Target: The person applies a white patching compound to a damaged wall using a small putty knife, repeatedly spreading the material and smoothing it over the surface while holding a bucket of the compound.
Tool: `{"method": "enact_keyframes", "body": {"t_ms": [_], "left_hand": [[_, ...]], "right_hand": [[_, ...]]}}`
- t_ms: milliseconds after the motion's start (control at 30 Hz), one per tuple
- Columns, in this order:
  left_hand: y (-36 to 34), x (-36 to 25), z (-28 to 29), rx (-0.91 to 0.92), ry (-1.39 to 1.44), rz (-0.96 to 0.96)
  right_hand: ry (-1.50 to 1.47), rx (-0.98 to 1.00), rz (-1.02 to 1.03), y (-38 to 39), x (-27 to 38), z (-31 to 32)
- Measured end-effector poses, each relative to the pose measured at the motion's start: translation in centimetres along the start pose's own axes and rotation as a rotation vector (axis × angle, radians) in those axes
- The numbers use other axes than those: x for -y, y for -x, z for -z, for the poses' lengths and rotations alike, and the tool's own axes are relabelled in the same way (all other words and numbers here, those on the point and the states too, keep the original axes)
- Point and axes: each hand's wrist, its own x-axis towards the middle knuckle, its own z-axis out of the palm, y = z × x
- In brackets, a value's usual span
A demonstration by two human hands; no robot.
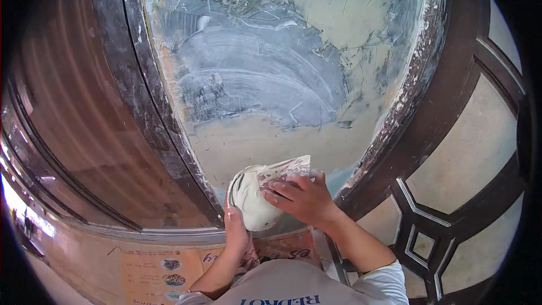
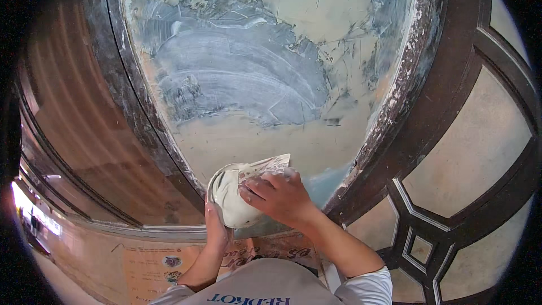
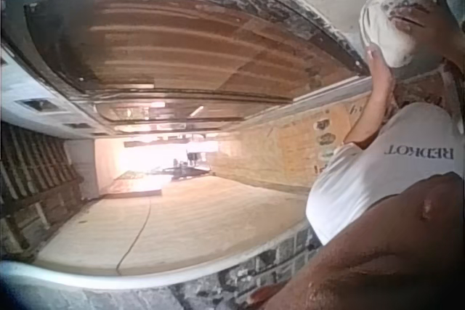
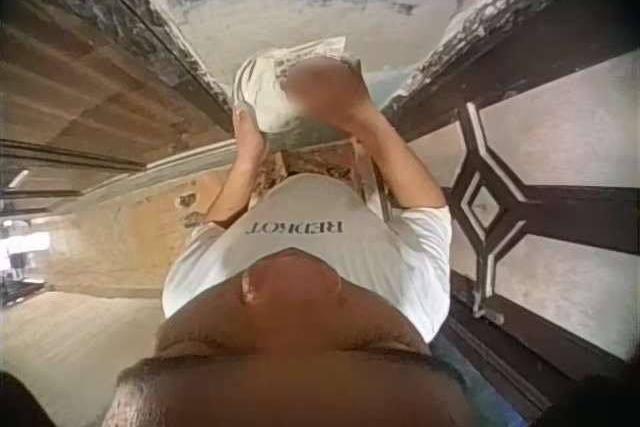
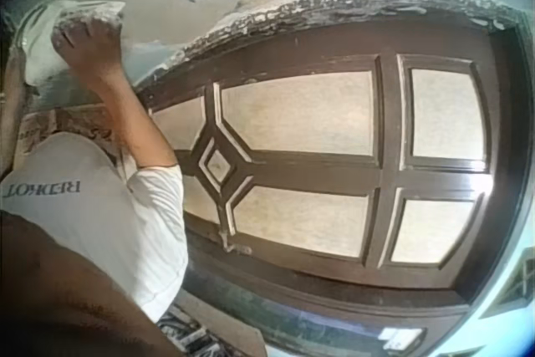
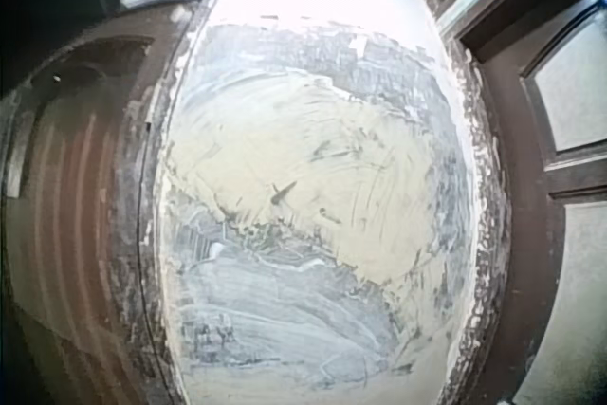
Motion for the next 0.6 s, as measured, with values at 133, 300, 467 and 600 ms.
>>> {"method": "enact_keyframes", "body": {"t_ms": [133, 300, 467, 600], "left_hand": [[0.0, 1.4, 0.9, 0.012, 0.071, 0.055], [0.4, 0.4, -0.6, 0.032, 0.245, 0.214], [0.1, 0.5, -1.3, 0.04, 0.306, 0.336], [0.2, 0.7, -2.2, 0.102, 0.397, 0.373]], "right_hand": [[-0.03, -0.036, 0.016, 0.1, -0.2, 0.2], [-0.068, -0.024, 0.045, 0.6, -0.6, 0.8], [-0.174, -0.038, 0.034, 1.6, -0.8, 0.6], [-0.3, -0.003, -0.018, 2.8, -1.6, 0.7]]}}
